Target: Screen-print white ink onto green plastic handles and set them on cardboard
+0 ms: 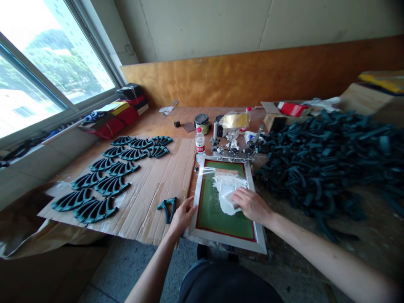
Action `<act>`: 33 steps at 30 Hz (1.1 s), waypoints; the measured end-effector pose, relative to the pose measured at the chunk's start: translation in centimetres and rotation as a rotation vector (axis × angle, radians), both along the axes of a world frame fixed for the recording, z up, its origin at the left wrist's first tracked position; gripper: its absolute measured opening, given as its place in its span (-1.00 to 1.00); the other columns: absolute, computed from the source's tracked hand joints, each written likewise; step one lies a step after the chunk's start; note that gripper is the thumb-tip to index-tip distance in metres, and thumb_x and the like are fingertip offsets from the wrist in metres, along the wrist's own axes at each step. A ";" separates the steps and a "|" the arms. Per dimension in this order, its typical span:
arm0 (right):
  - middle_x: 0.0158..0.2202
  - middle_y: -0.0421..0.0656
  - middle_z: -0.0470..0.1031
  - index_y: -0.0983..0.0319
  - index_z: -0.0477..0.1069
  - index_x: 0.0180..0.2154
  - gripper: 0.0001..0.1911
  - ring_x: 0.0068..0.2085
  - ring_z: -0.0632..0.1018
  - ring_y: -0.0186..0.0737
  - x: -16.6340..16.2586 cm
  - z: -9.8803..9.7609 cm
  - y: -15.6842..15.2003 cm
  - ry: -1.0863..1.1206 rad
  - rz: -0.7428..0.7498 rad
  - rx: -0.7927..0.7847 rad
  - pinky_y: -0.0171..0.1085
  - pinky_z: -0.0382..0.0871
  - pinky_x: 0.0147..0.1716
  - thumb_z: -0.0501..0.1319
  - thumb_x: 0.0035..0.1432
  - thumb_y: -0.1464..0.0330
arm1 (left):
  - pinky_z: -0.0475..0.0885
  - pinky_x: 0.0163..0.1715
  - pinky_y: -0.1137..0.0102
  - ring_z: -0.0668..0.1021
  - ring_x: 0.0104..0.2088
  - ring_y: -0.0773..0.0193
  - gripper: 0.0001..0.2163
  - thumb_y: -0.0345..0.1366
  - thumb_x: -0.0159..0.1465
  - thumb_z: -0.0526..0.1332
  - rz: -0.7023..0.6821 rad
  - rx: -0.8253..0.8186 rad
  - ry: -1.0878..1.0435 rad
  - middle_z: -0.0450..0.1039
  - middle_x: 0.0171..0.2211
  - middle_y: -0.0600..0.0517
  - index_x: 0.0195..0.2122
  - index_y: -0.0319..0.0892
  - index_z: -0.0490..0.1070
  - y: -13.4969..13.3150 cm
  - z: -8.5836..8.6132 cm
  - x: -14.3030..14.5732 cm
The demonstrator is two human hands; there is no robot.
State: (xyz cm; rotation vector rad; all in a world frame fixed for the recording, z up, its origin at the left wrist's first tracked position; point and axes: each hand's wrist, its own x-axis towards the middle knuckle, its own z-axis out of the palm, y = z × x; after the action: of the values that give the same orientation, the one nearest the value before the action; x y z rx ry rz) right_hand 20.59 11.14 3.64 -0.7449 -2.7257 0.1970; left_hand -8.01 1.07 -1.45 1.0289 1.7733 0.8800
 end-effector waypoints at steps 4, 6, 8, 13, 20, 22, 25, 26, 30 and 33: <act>-0.26 -0.06 0.50 0.23 0.48 -0.17 -0.65 -0.17 0.47 -0.12 0.8 -1.1 -1.4 0.028 0.080 -0.024 -0.17 0.39 -0.18 0.00 0.13 0.58 | 0.35 -0.45 0.45 0.50 -0.41 0.23 -0.43 -0.01 0.14 0.22 0.012 0.000 -0.042 0.51 -0.41 0.03 0.14 -0.17 0.36 0.0 -0.2 0.0; -0.26 -0.10 0.51 0.20 0.47 -0.16 -0.73 -0.19 0.49 -0.15 0.7 -0.2 -0.5 0.009 0.040 -0.109 -0.20 0.39 -0.19 0.07 0.18 0.51 | 0.32 -0.48 0.46 0.48 -0.44 0.26 -0.40 0.01 0.12 0.23 0.020 -0.016 -0.069 0.50 -0.42 0.03 0.15 -0.17 0.35 0.0 -0.2 0.0; -0.18 -0.13 0.52 0.15 0.42 -0.01 -0.70 -0.15 0.50 -0.16 -0.3 1.4 1.7 0.036 -0.054 -0.156 -0.22 0.39 -0.14 0.15 0.20 0.42 | 0.27 -0.55 0.47 0.44 -0.51 0.30 -0.36 0.03 0.12 0.23 0.002 -0.021 -0.100 0.47 -0.45 0.06 0.19 -0.16 0.30 0.0 0.3 -0.2; -0.12 -0.13 0.49 0.05 0.22 0.22 -0.40 -0.19 0.53 -0.12 -1.9 5.4 8.2 0.029 -0.353 -0.073 -0.23 0.40 -0.21 0.26 0.16 0.22 | 0.17 -0.63 0.51 0.36 -0.60 0.38 -0.23 0.15 0.09 0.22 -0.021 -0.009 -0.252 0.39 -0.52 0.12 0.27 -0.16 0.17 0.4 4.7 -0.7; -0.22 -0.05 0.49 0.23 0.43 -0.07 -0.62 -0.23 0.50 -0.11 5.6 3.5 10.0 0.275 -0.710 -0.087 -0.22 0.36 -0.20 0.03 0.26 0.15 | 0.37 -0.48 0.46 0.51 -0.42 0.30 -0.45 0.18 0.22 0.05 0.116 0.392 -0.520 0.51 -0.33 -0.01 -0.11 -0.21 0.46 5.2 14.3 0.5; -0.29 -0.06 0.49 0.21 0.43 -0.21 -0.64 -0.25 0.50 -0.10 6.0 0.5 8.0 0.148 -0.690 -0.231 -0.22 0.35 -0.27 0.06 0.23 0.10 | 0.41 -0.45 0.46 0.53 -0.33 0.27 -0.49 0.15 0.25 0.04 0.100 0.524 -0.559 0.52 -0.29 -0.04 -0.09 -0.21 0.43 7.5 16.5 1.1; -0.30 -0.07 0.46 0.21 0.36 -0.36 -0.66 -0.26 0.49 -0.12 4.4 -3.6 4.4 -0.024 -0.567 -0.284 -0.23 0.33 -0.28 0.14 0.16 0.06 | 0.43 -0.41 0.44 0.55 -0.25 0.24 -0.49 0.12 0.29 0.01 0.061 0.574 -0.573 0.53 -0.24 -0.06 0.04 -0.18 0.34 9.9 18.5 1.8; -0.29 -0.07 0.45 0.21 0.33 -0.39 -0.70 -0.25 0.49 -0.12 3.6 -4.5 3.4 -0.060 -0.543 -0.275 -0.23 0.32 -0.27 0.17 0.15 0.10 | 0.44 -0.40 0.44 0.55 -0.23 0.24 -0.48 0.11 0.29 0.01 0.080 0.580 -0.571 0.53 -0.21 -0.06 0.10 -0.15 0.28 10.1 18.4 2.0; -0.36 -0.09 0.45 0.21 0.27 -0.39 -0.85 -0.32 0.50 -0.16 0.8 -4.6 0.6 -0.123 -0.609 -0.343 -0.27 0.29 -0.34 0.12 0.23 0.33 | 0.44 -0.39 0.43 0.57 -0.24 0.21 -0.43 0.13 0.23 0.10 0.149 0.365 -0.562 0.54 -0.15 -0.13 0.13 -0.16 0.28 6.9 13.5 4.2; -0.38 -0.11 0.45 0.21 0.27 -0.32 -0.86 -0.33 0.50 -0.17 -1.7 -3.1 -2.5 0.002 -0.654 -0.338 -0.27 0.30 -0.36 0.05 0.31 0.33 | 0.45 -0.45 0.35 0.60 -0.24 0.04 -0.36 0.18 0.12 0.20 -0.073 -0.221 -0.673 0.54 -0.12 -0.26 0.02 -0.25 0.41 2.0 7.4 7.5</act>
State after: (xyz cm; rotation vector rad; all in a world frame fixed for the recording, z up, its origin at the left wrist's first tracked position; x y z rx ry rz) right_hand 18.92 8.60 0.52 -1.6680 -2.3110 0.5023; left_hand -0.46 3.09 5.95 0.5546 1.2179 0.8353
